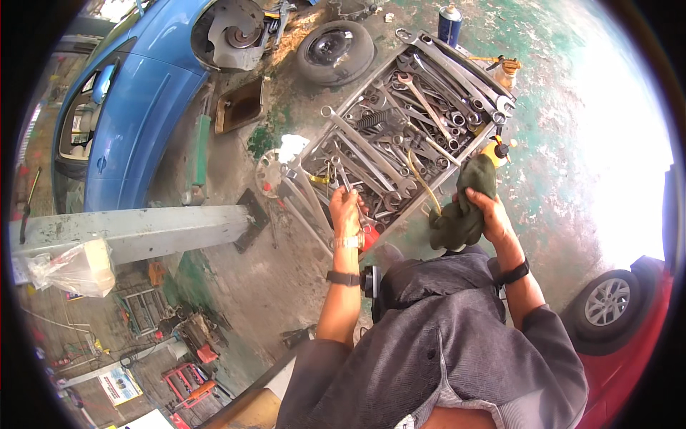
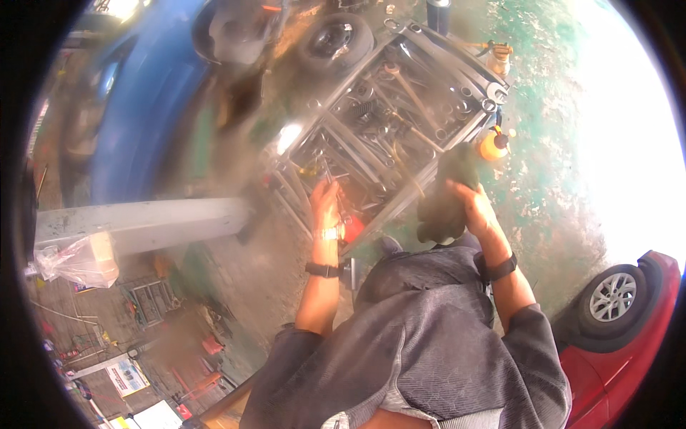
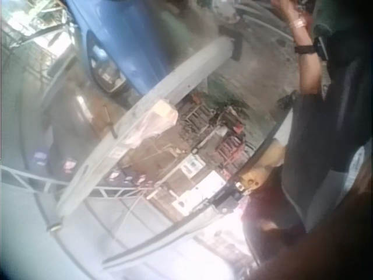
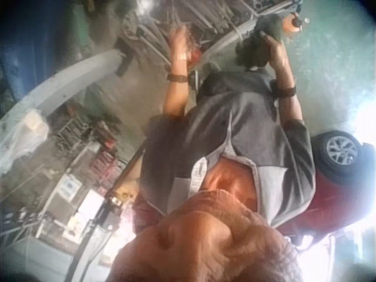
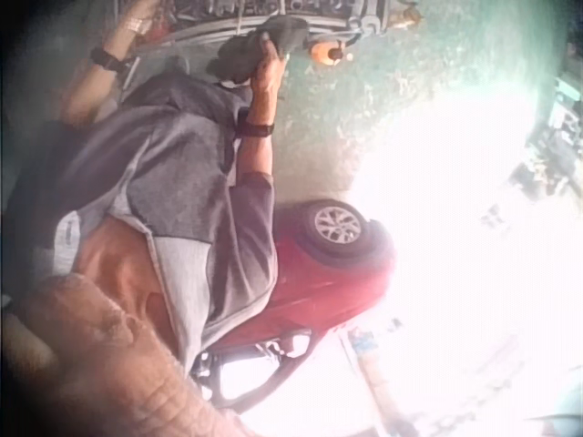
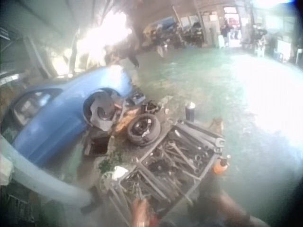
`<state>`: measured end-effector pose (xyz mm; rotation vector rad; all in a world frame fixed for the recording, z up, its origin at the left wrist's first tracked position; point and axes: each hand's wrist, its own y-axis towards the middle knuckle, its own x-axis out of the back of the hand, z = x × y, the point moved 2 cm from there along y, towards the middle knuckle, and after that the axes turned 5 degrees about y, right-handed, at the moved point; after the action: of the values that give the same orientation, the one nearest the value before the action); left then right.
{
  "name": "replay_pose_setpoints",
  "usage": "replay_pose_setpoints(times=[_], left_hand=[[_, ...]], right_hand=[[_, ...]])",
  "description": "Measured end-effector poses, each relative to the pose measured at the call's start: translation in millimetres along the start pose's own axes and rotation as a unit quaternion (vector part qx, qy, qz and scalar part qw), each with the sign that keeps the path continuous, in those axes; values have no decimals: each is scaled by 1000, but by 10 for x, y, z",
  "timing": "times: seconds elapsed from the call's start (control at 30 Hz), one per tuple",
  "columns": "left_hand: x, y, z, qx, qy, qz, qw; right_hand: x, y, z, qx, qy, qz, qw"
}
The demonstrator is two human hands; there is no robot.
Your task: The person repeatedly picks up wrenches and sockets from a metal tool cart, wipes each with a green cloth, and places them back on the cart. The person handles tools one at a time, turning them over and wiping different sides before returning them to the same cart.
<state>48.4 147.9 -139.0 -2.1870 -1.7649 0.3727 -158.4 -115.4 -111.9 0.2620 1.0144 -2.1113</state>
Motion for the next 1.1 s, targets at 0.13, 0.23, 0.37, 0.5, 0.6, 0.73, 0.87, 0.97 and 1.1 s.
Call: replay_pose_setpoints(times=[0.13, 0.23, 0.37, 0.5, 0.6, 0.73, 0.87, 0.97, 1.1], left_hand=[[-297, -572, -570, -34, -129, 118, 984], [-549, -905, -861, -50, -20, 228, 972], [-689, -1188, -979, -120, 221, 196, 948], [-608, -1259, -1028, -123, 207, 187, 952], [-563, -1291, -1021, -86, 71, 187, 976], [-540, -1282, -1032, 69, -175, 266, 946], [-466, -1197, -1145, 80, -189, 212, 955], [-417, -1191, -1214, -11, -20, 96, 995], [-489, -1271, -1223, -271, 314, 26, 910]], right_hand=[[-421, 58, 104, 19, 45, 60, 997], [-1015, -47, 142, -28, 18, 170, 985], [-1700, 17, 277, 397, -154, 53, 903], [-1747, 308, 337, 324, -43, 56, 943], [-1661, 425, 295, 182, 95, 95, 974], [-1666, 297, 197, -22, 328, 211, 921], [-1798, -34, 99, -109, 284, 292, 907], [-1918, -154, 56, -50, 174, 249, 951], [-1926, 35, 82, 66, 79, 115, 988]])
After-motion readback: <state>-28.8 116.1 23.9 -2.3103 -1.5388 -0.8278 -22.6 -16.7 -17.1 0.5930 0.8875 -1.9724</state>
